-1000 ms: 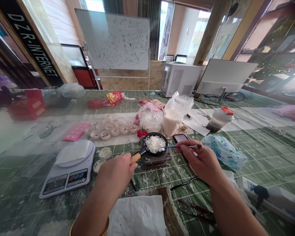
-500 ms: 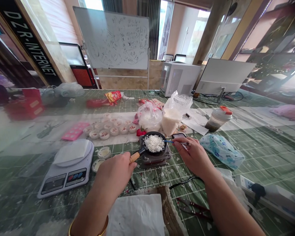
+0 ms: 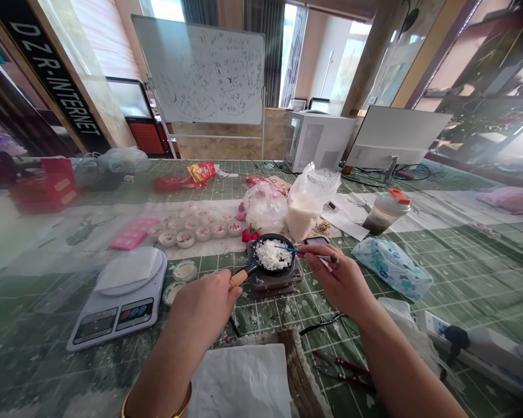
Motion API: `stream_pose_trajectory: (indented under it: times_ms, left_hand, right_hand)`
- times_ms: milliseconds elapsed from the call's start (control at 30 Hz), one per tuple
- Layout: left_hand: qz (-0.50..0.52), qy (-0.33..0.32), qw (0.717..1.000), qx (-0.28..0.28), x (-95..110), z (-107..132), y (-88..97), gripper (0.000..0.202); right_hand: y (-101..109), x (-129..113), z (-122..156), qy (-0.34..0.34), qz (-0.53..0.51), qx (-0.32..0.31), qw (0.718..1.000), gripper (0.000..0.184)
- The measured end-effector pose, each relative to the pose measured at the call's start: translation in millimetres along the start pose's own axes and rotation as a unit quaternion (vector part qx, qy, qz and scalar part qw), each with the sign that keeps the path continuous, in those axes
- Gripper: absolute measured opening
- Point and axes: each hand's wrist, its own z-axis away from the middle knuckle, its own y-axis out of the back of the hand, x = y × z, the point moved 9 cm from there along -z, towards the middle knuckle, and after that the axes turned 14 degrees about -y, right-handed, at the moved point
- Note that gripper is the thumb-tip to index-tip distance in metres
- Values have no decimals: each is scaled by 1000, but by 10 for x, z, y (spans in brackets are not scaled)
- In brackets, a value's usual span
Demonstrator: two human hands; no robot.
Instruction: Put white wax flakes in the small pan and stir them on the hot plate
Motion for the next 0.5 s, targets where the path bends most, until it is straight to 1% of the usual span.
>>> stream_pose_trajectory:
  times_ms: [100,167,267,333,433,500]
  left_hand:
    - [-1,3,1000,1,-12,-3,-1,28]
    - [1,4,1000,-1,-13,-4,-5,27]
    - [2,2,1000,-1,-6,-5,-6,27]
    - [4,3,1000,-1,-9,-7,-12,28]
    - [9,6,1000,-4,-20,-13,-36,28]
    - [10,6,1000,-4,-26,-19,-44,28]
  right_hand:
    - [-107,-53,20,18,16,-37,999,26]
    - [-104,-38,11,10,17,-25,999,26]
    - [-61,-7,-10,3,1,15,1000,26]
    - [-100,-18,-15,16,9,13,1000,26]
    - [-192,-43,-7,28,36,-7,999,26]
    - [-189,-79,15,38,33,4,999,26]
